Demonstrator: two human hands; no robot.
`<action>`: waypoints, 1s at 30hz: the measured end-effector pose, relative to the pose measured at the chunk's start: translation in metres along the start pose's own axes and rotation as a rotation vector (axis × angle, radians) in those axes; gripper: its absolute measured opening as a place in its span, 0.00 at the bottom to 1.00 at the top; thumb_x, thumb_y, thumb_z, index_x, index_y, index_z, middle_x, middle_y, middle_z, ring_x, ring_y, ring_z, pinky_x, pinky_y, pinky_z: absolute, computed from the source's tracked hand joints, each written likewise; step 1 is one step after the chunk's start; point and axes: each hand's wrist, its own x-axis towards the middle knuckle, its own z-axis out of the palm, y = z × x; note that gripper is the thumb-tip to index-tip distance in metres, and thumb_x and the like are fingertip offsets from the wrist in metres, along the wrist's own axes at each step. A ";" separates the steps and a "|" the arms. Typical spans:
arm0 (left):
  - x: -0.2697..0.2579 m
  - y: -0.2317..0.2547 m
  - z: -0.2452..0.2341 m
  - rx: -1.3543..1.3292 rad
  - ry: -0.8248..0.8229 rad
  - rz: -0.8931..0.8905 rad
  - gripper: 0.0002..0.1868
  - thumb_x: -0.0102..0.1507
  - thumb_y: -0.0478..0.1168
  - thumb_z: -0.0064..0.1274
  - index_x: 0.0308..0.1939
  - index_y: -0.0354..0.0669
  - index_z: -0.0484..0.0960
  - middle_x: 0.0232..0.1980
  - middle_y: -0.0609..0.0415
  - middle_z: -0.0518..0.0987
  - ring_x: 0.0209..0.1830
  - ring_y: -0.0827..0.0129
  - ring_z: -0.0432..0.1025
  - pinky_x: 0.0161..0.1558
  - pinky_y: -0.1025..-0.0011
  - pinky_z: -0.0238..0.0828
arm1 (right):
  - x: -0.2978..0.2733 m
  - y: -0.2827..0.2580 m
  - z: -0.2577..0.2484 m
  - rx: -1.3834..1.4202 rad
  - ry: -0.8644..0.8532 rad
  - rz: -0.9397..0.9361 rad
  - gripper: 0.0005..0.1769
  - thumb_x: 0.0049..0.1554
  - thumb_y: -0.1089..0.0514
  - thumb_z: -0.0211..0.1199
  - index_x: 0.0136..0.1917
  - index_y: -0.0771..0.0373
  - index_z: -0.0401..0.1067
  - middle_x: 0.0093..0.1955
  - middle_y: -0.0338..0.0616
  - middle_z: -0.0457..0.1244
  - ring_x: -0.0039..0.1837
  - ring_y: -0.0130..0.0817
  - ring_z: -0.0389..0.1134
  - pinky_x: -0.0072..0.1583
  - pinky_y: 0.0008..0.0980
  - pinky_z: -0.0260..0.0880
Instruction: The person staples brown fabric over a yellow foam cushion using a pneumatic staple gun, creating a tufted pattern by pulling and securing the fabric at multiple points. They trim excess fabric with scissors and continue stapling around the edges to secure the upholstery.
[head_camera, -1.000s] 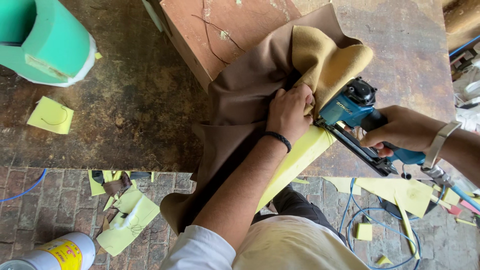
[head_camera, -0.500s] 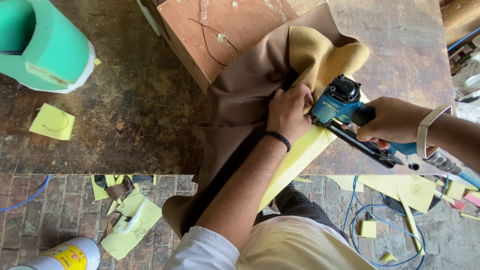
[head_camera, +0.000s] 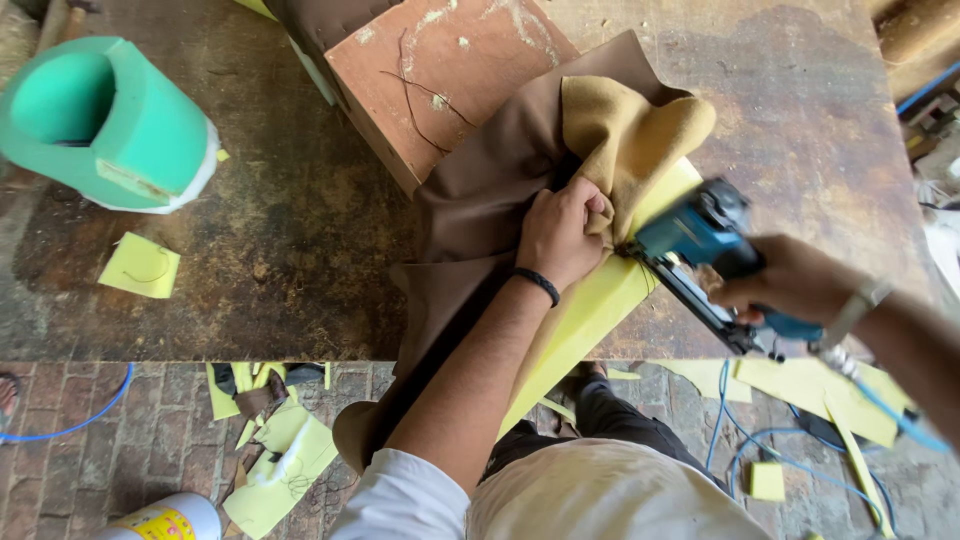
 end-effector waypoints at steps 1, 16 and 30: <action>0.000 -0.001 -0.001 0.014 0.011 -0.012 0.14 0.50 0.29 0.62 0.35 0.45 0.75 0.32 0.55 0.80 0.35 0.56 0.74 0.43 0.60 0.67 | 0.001 0.016 0.005 -0.005 0.038 -0.015 0.13 0.50 0.55 0.74 0.40 0.67 0.76 0.30 0.49 0.70 0.33 0.39 0.72 0.40 0.38 0.74; -0.002 0.036 0.006 0.249 0.036 -0.162 0.17 0.50 0.38 0.69 0.40 0.43 0.80 0.30 0.52 0.78 0.31 0.62 0.72 0.34 0.64 0.72 | 0.124 0.250 -0.029 0.447 0.279 -0.266 0.41 0.50 0.59 0.68 0.77 0.51 0.63 0.52 0.50 0.71 0.52 0.39 0.71 0.55 0.40 0.70; -0.072 0.115 0.127 0.897 0.338 -0.375 0.17 0.58 0.48 0.67 0.45 0.42 0.87 0.43 0.50 0.78 0.43 0.57 0.73 0.43 0.59 0.72 | 0.222 0.300 0.006 -0.324 0.503 -0.572 0.27 0.56 0.50 0.70 0.68 0.51 0.72 0.66 0.55 0.66 0.62 0.50 0.71 0.58 0.45 0.76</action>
